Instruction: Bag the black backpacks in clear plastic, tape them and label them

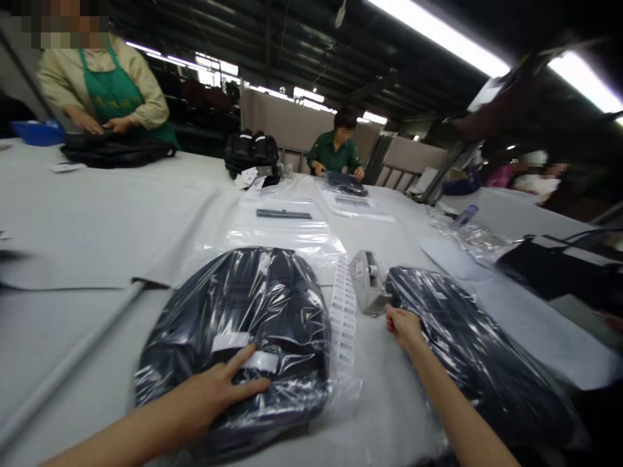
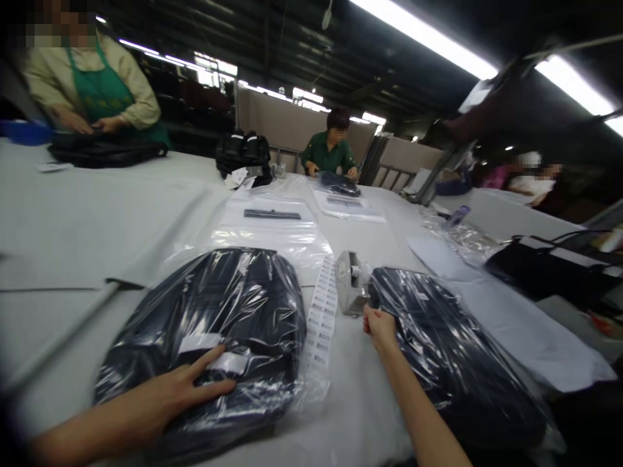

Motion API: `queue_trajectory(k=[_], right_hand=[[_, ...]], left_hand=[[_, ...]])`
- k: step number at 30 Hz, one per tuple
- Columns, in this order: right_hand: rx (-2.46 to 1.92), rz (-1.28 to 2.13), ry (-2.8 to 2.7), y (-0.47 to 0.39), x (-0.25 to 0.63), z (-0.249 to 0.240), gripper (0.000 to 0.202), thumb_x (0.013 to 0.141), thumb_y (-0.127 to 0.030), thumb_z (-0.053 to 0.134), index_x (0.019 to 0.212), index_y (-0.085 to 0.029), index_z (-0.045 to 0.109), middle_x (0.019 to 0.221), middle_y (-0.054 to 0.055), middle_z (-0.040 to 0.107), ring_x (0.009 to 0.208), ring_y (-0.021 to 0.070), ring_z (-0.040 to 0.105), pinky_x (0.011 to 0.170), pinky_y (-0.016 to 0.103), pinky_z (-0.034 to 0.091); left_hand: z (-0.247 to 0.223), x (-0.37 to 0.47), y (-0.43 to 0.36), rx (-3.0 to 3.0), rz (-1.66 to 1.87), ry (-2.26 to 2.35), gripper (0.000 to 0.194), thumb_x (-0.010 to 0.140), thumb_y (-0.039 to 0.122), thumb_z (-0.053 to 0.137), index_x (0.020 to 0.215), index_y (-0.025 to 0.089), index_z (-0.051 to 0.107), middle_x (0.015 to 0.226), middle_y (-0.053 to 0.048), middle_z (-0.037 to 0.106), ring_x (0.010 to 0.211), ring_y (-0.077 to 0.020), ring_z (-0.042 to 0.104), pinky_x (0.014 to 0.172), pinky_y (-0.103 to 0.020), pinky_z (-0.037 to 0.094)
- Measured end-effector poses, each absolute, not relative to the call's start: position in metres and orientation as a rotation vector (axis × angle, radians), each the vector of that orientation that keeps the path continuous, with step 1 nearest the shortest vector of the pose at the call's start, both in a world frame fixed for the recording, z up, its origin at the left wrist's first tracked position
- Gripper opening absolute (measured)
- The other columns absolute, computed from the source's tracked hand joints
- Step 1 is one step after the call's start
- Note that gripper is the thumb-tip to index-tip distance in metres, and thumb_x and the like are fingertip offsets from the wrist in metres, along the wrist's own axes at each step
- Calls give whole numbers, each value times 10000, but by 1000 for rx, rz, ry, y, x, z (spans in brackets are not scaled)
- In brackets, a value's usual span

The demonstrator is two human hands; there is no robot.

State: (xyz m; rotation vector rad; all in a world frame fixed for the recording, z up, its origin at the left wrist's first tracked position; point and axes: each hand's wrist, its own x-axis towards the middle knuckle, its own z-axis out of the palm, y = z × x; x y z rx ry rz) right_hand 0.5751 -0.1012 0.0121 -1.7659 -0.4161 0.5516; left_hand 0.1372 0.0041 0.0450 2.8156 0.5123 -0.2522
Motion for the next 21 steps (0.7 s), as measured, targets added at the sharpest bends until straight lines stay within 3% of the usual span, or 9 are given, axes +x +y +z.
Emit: queue_trajectory(k=[3, 7, 12, 15, 18, 21], right_hand=[[-1867, 594, -451, -113, 573, 6, 354, 628, -390, 670, 468, -203, 416, 367, -63, 388, 333, 76, 343, 350, 217, 307], [-1911, 642, -697, -128, 551, 37, 257, 686, -378, 649, 586, -156, 565, 450, -47, 462, 389, 79, 384, 393, 208, 309], [-1571, 962, -2020, -108, 462, 131, 242, 850, -355, 545, 781, -166, 679, 676, 10, 620, 604, 107, 535, 577, 201, 414], [-1196, 1112, -2558, -83, 407, 158, 214, 886, -269, 509, 877, -172, 699, 805, 32, 673, 724, 116, 587, 686, 196, 433], [-1120, 992, -2992, -60, 372, 149, 155, 848, -193, 564, 855, -172, 717, 786, 39, 697, 704, 131, 610, 639, 203, 415], [-1241, 639, -3294, -46, 356, 126, 125, 803, -216, 624, 851, -165, 727, 790, 74, 711, 701, 174, 636, 572, 233, 383]], left_hand=[[59, 140, 0, 2829, -327, 500, 950, 640, -69, 490, 1361, 494, 234, 1526, -56, -75, 1029, -272, 580, 859, -412, 488], [63, 140, -1, 2831, -330, 477, 931, 664, -52, 507, 1357, 504, 228, 1525, -67, -63, 1011, -267, 584, 843, -414, 497], [63, 140, -1, 2859, -320, 445, 893, 693, -28, 518, 1363, 488, 232, 1523, -81, -48, 1011, -266, 587, 831, -385, 501], [62, 140, -1, 2897, -318, 434, 885, 708, 0, 528, 1369, 491, 204, 1519, -96, -40, 941, -257, 615, 781, -377, 517], [61, 139, -2, 2919, -305, 433, 851, 728, 38, 530, 1369, 491, 200, 1514, -115, -4, 909, -263, 625, 768, -392, 517], [60, 139, -2, 2917, -288, 439, 802, 751, 79, 528, 1366, 485, 212, 1507, -137, 45, 911, -283, 627, 775, -423, 509]])
